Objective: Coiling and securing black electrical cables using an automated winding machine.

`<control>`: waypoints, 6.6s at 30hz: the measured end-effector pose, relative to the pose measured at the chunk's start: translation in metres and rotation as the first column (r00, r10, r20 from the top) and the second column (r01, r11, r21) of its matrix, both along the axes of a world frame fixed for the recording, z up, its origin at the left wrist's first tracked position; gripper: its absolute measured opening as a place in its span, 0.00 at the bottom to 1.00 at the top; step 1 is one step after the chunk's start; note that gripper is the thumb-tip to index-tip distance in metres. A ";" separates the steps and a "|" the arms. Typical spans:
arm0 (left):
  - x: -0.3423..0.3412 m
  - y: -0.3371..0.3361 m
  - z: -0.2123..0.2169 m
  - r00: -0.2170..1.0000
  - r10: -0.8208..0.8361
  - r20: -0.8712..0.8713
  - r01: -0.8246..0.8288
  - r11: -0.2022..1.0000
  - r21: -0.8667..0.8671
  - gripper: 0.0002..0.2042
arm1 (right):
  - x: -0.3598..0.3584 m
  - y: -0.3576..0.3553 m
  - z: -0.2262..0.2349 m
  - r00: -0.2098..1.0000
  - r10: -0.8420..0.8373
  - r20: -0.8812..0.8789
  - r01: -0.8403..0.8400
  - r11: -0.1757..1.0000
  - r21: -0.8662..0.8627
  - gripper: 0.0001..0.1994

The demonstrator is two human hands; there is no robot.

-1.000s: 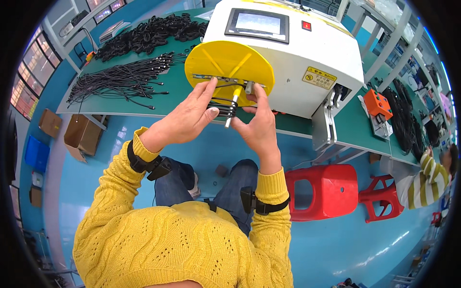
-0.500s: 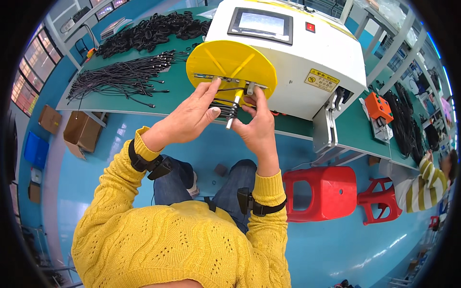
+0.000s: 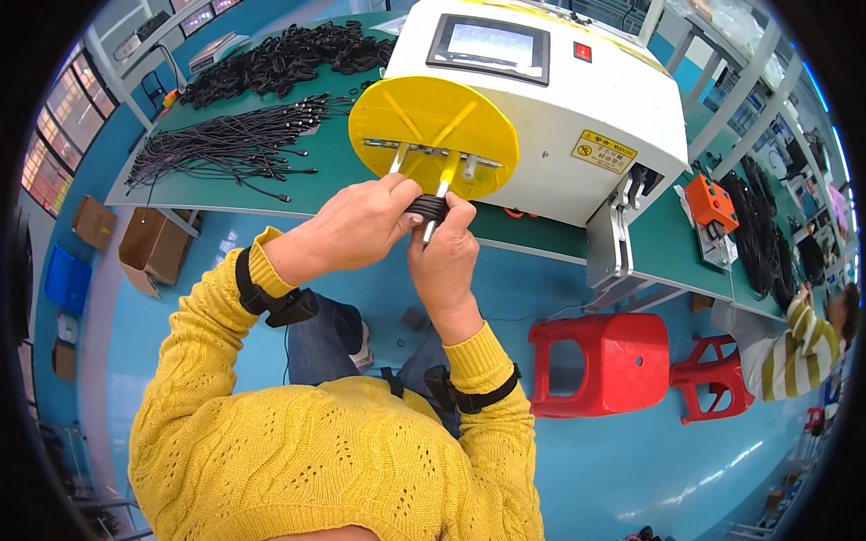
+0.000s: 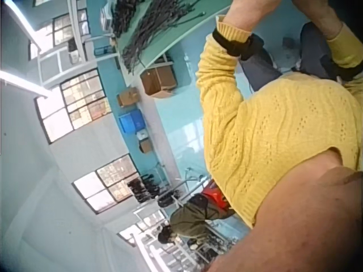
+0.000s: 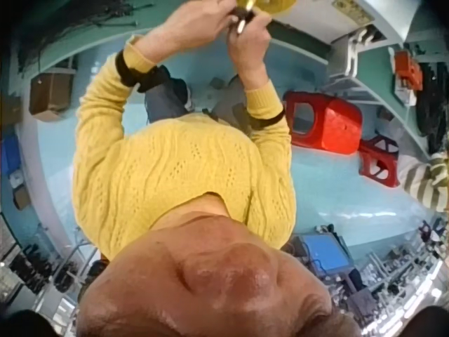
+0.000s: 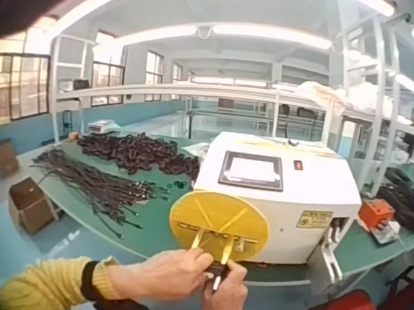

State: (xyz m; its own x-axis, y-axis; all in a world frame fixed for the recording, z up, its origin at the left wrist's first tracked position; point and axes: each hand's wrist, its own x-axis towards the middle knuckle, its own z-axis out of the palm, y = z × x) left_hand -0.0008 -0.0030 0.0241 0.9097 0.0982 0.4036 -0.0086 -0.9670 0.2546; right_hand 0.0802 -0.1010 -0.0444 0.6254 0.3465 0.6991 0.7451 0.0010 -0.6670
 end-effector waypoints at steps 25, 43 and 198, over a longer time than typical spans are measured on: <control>-0.083 0.008 -0.092 0.899 -0.043 -0.436 -0.371 0.455 -0.810 0.19 | -0.043 -0.012 -0.072 0.928 0.370 -0.046 -0.331 0.759 -0.561 0.09; -0.076 0.001 -0.113 0.650 -0.185 -0.737 -0.466 0.669 -0.579 0.16 | -0.051 -0.016 -0.107 0.817 0.517 -0.255 -0.570 0.658 -0.492 0.06; -0.145 0.009 -0.147 0.988 -0.078 -0.131 -0.150 -0.324 -0.934 0.11 | -0.071 0.010 -0.080 0.762 0.360 -0.539 -0.630 0.603 -0.490 0.07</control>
State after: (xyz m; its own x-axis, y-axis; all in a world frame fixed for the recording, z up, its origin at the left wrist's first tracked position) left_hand -0.1458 0.0062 -0.1228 0.8965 0.2779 -0.3451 0.1440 0.5537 0.8202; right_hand 0.0093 -0.0910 -0.1244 0.3620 0.9318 -0.0269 0.4682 -0.2067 -0.8591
